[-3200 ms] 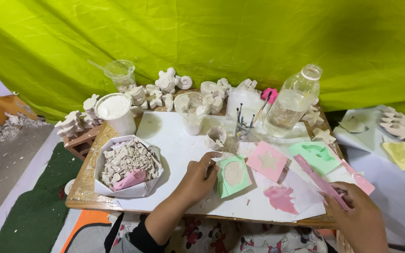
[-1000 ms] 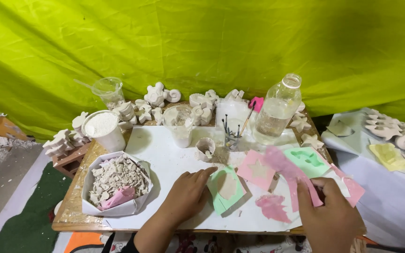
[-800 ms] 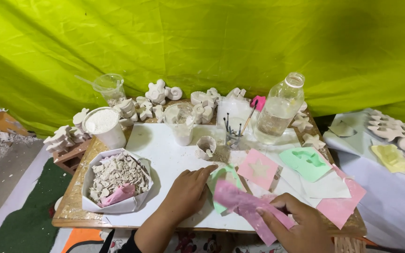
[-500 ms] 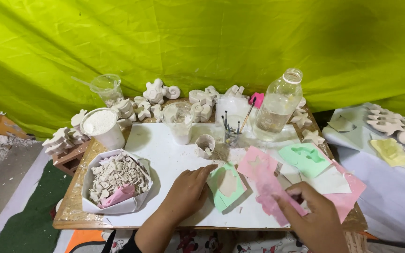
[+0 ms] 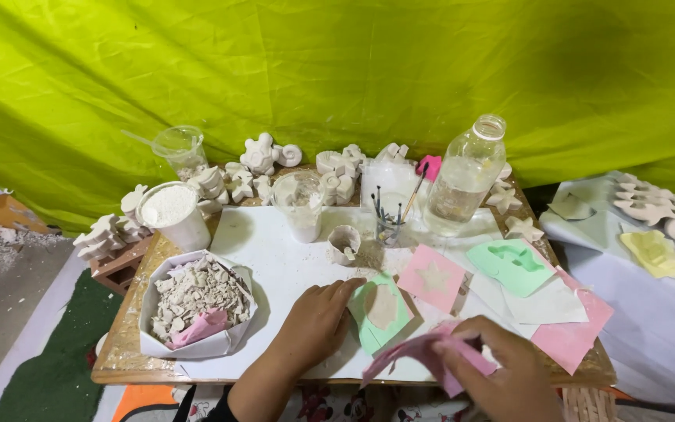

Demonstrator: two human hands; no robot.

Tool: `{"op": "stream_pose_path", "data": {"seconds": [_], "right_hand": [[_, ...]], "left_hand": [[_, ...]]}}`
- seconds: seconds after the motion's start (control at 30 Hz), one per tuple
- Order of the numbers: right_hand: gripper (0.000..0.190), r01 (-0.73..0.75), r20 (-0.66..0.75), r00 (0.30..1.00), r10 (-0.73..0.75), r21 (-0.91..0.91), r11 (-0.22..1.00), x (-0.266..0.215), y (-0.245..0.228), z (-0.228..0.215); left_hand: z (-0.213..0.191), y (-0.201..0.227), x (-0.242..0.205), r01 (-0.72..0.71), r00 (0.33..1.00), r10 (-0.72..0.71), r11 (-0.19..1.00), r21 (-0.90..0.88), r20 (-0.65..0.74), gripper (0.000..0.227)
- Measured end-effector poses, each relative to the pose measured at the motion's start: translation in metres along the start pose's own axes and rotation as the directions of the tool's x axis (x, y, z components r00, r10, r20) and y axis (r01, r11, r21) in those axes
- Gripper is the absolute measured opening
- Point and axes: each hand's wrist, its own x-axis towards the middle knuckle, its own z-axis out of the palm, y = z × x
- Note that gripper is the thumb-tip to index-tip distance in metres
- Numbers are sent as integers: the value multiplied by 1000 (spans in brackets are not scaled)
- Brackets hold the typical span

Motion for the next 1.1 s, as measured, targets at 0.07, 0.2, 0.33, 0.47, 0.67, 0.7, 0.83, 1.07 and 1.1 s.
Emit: {"op": "stream_pose_path", "data": {"seconds": [0.07, 0.2, 0.33, 0.47, 0.67, 0.7, 0.83, 1.07, 1.1], "right_hand": [[13, 155, -316, 932, -175, -87, 984, 27, 32, 6], [23, 314, -525, 804, -280, -25, 949, 34, 42, 1], [21, 312, -40, 950, -310, 112, 943, 18, 37, -1], [18, 285, -411, 868, -278, -45, 957, 34, 48, 4], [21, 371, -431, 831, -351, -42, 928, 25, 43, -1], [20, 406, -167, 910, -378, 186, 895, 23, 46, 0], [15, 537, -348, 821, -452, 205, 818, 27, 39, 6], [23, 563, -382, 783, -491, 102, 820, 31, 45, 10], [24, 624, -208, 781, -589, 210, 753, 32, 53, 13]], "left_hand": [[0, 1, -1, -14, 1000, 14, 1000, -10, -15, 53], [6, -5, -2, -69, 995, 69, 998, -1, -73, 53], [0, 1, 0, 39, 999, -38, 999, -4, 28, 55], [5, -3, -5, 2, 999, -3, 999, -34, -40, 52], [12, -1, -25, -54, 986, 41, 995, -79, -160, 53], [11, 0, -27, -47, 988, 34, 995, -84, -149, 54], [12, 1, -24, -1, 989, -14, 995, -100, -150, 51], [11, 2, -21, -38, 992, 37, 999, -3, -120, 49], [12, 2, -21, -43, 991, 45, 999, 19, -127, 47]]}}
